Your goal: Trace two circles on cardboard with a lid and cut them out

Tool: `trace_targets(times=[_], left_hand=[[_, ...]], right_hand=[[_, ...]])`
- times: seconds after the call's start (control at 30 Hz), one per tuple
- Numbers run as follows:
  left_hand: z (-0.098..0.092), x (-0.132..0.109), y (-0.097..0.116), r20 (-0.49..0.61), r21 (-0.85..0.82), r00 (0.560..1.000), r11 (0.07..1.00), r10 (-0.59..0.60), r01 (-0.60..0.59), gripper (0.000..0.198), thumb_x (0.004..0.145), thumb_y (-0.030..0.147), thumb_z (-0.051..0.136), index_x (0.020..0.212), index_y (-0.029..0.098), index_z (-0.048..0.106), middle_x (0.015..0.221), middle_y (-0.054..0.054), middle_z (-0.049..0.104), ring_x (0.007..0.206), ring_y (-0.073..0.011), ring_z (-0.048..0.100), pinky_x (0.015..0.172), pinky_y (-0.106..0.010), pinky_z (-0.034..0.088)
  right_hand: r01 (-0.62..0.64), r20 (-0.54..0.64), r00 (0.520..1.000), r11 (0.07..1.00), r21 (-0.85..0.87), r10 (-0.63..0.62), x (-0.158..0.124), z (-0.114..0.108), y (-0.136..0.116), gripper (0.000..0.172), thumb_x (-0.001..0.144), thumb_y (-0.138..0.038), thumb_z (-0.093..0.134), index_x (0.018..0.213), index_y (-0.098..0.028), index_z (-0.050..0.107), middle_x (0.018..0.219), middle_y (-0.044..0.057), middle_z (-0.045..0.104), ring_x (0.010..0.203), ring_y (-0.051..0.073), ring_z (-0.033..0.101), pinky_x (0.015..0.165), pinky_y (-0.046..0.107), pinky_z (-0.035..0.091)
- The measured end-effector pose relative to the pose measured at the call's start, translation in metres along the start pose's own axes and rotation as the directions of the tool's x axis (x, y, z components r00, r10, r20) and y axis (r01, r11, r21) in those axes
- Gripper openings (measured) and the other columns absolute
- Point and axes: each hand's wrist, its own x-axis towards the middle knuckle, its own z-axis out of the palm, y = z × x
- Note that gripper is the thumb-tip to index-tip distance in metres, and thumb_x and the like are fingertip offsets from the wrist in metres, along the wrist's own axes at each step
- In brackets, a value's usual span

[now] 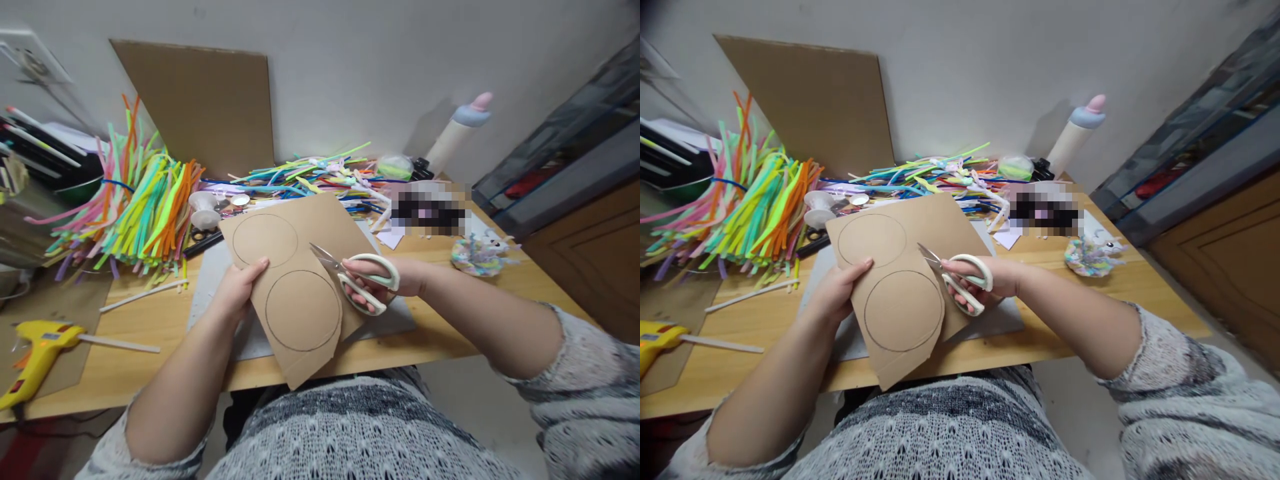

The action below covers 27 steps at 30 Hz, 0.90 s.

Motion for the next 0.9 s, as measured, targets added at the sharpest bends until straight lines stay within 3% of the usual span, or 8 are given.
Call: trace_targets(times=[0.23,0.47,0.63,0.77,0.9], left_hand=[[0.000,0.002,-0.003,0.009,0.005,1.000,1.000,0.025,-0.025,0.033,0.068,0.021,0.072,0.100,0.012,0.066,0.099,-0.010,0.070,0.086,-0.0246,0.067,0.082,-0.036,0.054],[0.000,-0.003,0.003,0.038,0.008,0.999,0.999,-0.031,0.031,0.035,0.068,0.021,0.072,0.100,0.012,0.066,0.091,-0.011,0.072,0.075,-0.0245,0.068,0.070,-0.035,0.057],[0.002,-0.004,0.002,0.024,-0.014,1.000,1.000,0.020,-0.020,0.036,0.067,0.021,0.072,0.101,0.013,0.065,0.095,-0.011,0.071,0.080,-0.0258,0.068,0.070,-0.035,0.056],[0.001,-0.003,0.002,0.030,-0.017,1.000,1.000,-0.002,0.002,0.036,0.068,0.021,0.072,0.102,0.013,0.065,0.097,-0.010,0.071,0.084,-0.0261,0.067,0.073,-0.035,0.056],[0.001,-0.003,0.001,0.012,-0.023,1.000,1.000,-0.008,0.008,0.031,0.069,0.019,0.070,0.099,0.012,0.065,0.095,-0.011,0.071,0.082,-0.0254,0.067,0.071,-0.034,0.056]], right_hand=[[0.059,0.027,0.998,0.998,-0.031,-0.059,0.005,0.000,-0.001,0.061,0.073,-0.073,0.046,0.072,-0.012,0.055,0.063,0.003,0.057,0.051,0.013,0.059,0.042,0.020,0.042],[0.029,0.091,0.995,1.000,0.004,-0.030,0.006,-0.004,-0.005,0.059,0.076,-0.070,0.046,0.076,-0.012,0.057,0.062,0.002,0.057,0.051,0.013,0.059,0.043,0.021,0.044],[0.114,-0.082,0.990,0.993,0.025,-0.111,0.012,0.007,-0.005,0.059,0.074,-0.070,0.049,0.074,-0.012,0.056,0.062,0.003,0.059,0.047,0.012,0.058,0.042,0.020,0.042],[0.110,-0.113,0.988,0.993,0.035,-0.105,0.013,0.014,-0.003,0.060,0.073,-0.072,0.049,0.072,-0.012,0.055,0.057,0.002,0.058,0.044,0.012,0.057,0.040,0.020,0.041],[0.178,-0.202,0.963,0.984,-0.015,-0.177,0.012,0.019,0.000,0.055,0.074,-0.068,0.051,0.069,-0.014,0.054,0.051,0.000,0.055,0.037,0.010,0.053,0.037,0.021,0.041]])
